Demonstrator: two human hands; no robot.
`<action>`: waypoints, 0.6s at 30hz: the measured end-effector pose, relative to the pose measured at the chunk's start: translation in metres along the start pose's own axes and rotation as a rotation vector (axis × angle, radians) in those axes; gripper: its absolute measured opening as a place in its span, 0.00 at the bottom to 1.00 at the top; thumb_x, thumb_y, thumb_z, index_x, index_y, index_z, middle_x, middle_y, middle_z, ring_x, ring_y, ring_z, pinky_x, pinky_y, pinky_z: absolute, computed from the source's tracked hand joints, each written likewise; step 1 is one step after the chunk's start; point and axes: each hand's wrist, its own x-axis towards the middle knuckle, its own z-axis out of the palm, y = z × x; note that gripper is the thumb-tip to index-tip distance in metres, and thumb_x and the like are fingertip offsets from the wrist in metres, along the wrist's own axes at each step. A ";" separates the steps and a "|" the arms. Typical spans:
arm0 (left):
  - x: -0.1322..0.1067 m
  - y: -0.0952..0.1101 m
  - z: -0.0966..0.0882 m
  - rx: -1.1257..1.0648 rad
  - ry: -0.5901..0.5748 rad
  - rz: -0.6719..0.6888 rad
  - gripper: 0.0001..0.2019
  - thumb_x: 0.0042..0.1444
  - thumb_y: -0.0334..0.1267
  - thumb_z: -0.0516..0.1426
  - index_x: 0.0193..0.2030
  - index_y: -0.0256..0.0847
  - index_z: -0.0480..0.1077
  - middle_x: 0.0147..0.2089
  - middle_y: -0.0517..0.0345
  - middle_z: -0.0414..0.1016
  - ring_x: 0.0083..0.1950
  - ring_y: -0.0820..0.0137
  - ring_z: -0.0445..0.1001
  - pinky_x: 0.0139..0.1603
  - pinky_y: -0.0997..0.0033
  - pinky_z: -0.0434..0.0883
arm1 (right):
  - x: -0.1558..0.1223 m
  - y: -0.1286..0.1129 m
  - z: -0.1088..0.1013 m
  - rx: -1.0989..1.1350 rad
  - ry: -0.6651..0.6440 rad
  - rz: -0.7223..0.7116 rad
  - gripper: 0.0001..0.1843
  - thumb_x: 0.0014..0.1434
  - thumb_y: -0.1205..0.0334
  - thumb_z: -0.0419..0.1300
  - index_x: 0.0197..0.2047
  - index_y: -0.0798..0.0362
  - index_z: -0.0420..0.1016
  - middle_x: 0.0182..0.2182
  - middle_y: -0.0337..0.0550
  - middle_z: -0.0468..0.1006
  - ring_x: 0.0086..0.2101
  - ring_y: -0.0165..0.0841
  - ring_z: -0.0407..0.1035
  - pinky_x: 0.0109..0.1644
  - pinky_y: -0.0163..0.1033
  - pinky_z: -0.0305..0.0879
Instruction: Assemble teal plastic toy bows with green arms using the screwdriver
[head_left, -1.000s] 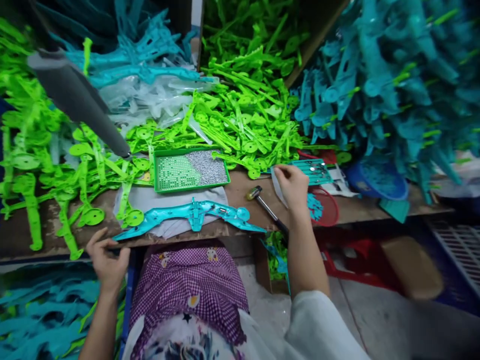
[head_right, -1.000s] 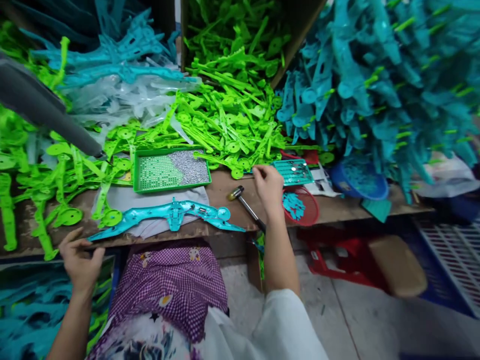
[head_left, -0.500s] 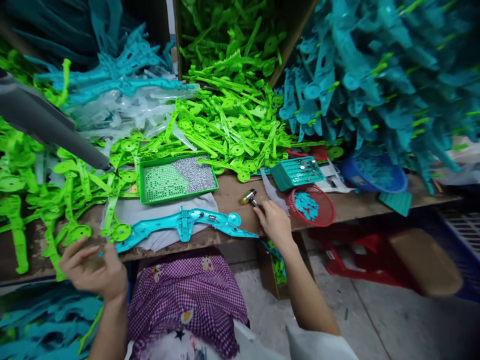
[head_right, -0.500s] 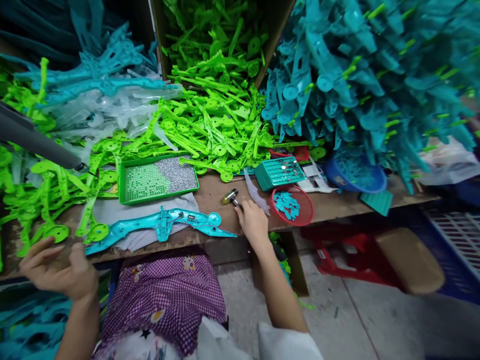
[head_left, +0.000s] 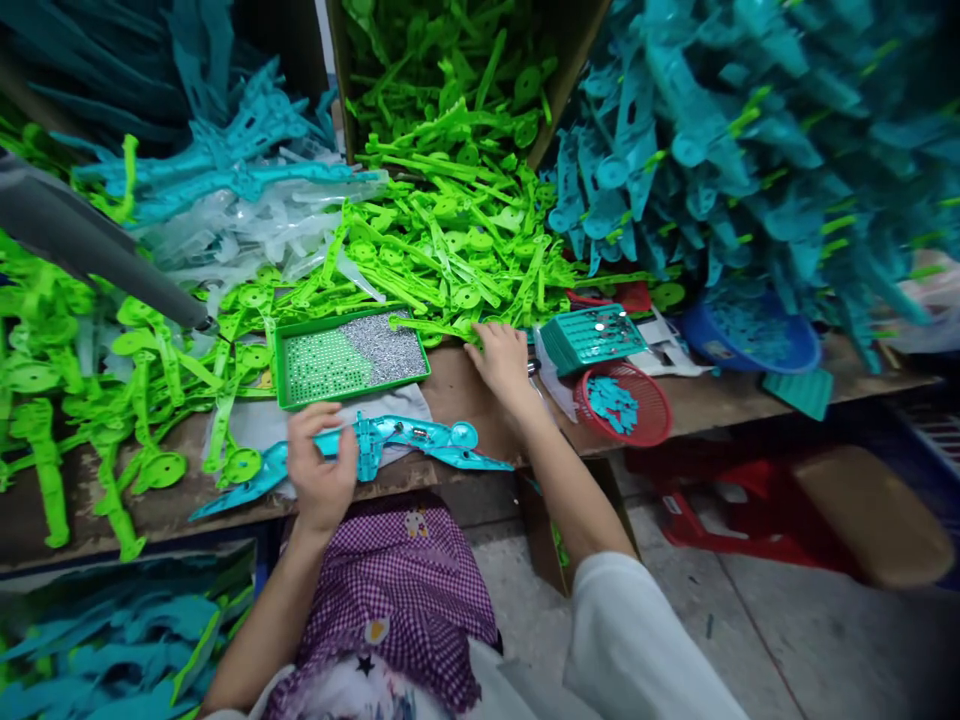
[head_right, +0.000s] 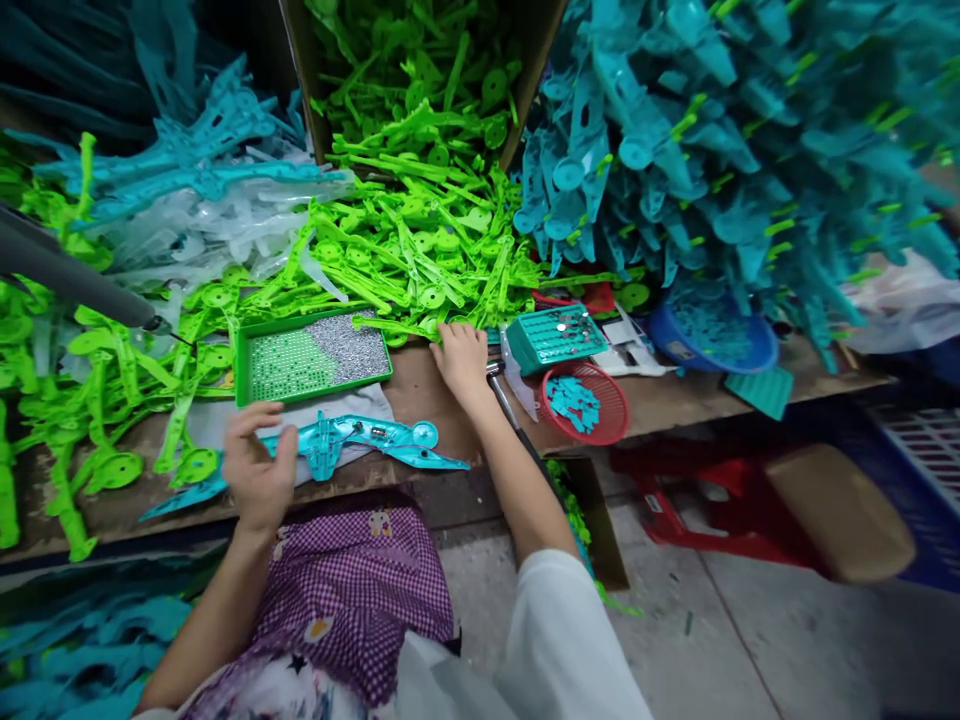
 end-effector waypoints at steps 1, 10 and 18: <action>-0.007 -0.001 0.003 -0.012 -0.092 0.032 0.06 0.58 0.31 0.57 0.42 0.42 0.64 0.45 0.55 0.70 0.49 0.65 0.72 0.52 0.58 0.70 | 0.005 0.000 0.003 -0.017 -0.001 -0.006 0.18 0.62 0.62 0.53 0.53 0.57 0.71 0.47 0.59 0.76 0.49 0.49 0.64 0.51 0.52 0.54; -0.013 0.004 0.039 -0.071 -0.569 0.114 0.06 0.62 0.32 0.55 0.46 0.42 0.69 0.47 0.53 0.73 0.52 0.64 0.70 0.54 0.60 0.67 | -0.061 0.002 -0.033 0.097 -0.013 0.034 0.06 0.55 0.60 0.56 0.33 0.52 0.71 0.38 0.50 0.75 0.39 0.41 0.68 0.41 0.43 0.59; -0.027 -0.005 0.049 0.004 -0.810 0.153 0.07 0.63 0.35 0.56 0.47 0.41 0.71 0.48 0.53 0.74 0.51 0.63 0.69 0.51 0.60 0.64 | -0.125 0.002 -0.046 0.332 -0.273 0.276 0.11 0.53 0.52 0.58 0.25 0.48 0.65 0.19 0.36 0.70 0.23 0.33 0.65 0.28 0.36 0.52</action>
